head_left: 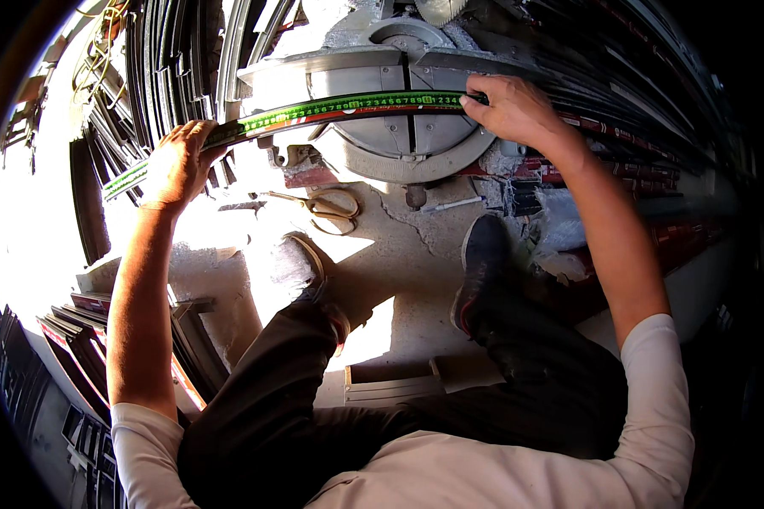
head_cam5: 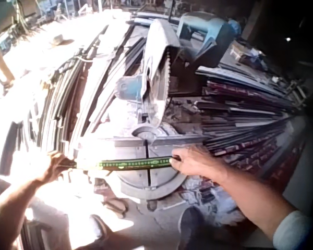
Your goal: The person measures and marks a long black profile using a tape measure and marker, then cuts it with a miter saw. The person repeats the process for additional profiles, stacking the cut pieces.
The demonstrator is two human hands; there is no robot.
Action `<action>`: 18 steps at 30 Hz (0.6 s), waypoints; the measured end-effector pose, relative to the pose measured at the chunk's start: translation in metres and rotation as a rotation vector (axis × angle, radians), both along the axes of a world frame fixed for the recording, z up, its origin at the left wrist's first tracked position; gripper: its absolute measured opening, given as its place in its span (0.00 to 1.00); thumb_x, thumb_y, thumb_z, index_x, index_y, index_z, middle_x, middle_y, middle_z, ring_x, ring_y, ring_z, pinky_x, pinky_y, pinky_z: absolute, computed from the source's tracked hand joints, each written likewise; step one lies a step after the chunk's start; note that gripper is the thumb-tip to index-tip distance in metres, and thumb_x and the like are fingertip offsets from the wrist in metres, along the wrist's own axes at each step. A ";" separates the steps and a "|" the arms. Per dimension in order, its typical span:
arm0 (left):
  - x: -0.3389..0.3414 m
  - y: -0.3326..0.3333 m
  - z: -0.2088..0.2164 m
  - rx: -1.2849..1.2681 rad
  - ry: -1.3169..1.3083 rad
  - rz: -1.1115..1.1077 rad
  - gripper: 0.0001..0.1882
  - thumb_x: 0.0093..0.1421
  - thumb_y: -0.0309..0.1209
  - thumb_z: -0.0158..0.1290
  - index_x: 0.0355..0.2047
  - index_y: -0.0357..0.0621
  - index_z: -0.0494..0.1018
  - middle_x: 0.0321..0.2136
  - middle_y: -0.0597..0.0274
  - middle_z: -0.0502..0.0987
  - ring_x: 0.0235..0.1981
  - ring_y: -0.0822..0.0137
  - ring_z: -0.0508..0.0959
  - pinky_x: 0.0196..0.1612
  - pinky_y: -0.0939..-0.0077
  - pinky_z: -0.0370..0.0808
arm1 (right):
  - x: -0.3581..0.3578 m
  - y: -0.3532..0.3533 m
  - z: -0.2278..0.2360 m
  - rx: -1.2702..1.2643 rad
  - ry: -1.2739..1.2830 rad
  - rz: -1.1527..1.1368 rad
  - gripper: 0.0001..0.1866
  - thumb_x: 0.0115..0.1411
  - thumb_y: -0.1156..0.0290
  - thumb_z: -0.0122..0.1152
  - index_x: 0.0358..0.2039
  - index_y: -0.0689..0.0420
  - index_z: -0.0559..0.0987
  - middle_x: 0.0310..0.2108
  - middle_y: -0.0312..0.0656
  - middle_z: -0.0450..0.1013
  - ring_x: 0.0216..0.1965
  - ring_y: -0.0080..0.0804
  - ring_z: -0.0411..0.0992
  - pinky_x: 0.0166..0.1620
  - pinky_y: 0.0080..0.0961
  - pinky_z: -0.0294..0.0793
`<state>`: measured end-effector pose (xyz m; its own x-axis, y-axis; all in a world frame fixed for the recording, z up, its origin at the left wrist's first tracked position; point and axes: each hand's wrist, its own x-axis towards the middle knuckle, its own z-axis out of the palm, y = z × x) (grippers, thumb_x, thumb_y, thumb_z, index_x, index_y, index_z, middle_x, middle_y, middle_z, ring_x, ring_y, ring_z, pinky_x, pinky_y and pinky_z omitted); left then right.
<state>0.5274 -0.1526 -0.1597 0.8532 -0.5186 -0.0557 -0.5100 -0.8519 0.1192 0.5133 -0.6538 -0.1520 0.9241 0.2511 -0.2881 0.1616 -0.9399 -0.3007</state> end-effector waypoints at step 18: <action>0.000 0.003 -0.004 0.001 -0.030 -0.018 0.19 0.62 0.32 0.65 0.52 0.40 0.78 0.44 0.52 0.83 0.46 0.51 0.83 0.51 0.61 0.80 | -0.001 0.011 0.007 -0.113 0.052 -0.066 0.23 0.66 0.53 0.64 0.56 0.52 0.83 0.49 0.52 0.82 0.52 0.57 0.78 0.54 0.50 0.77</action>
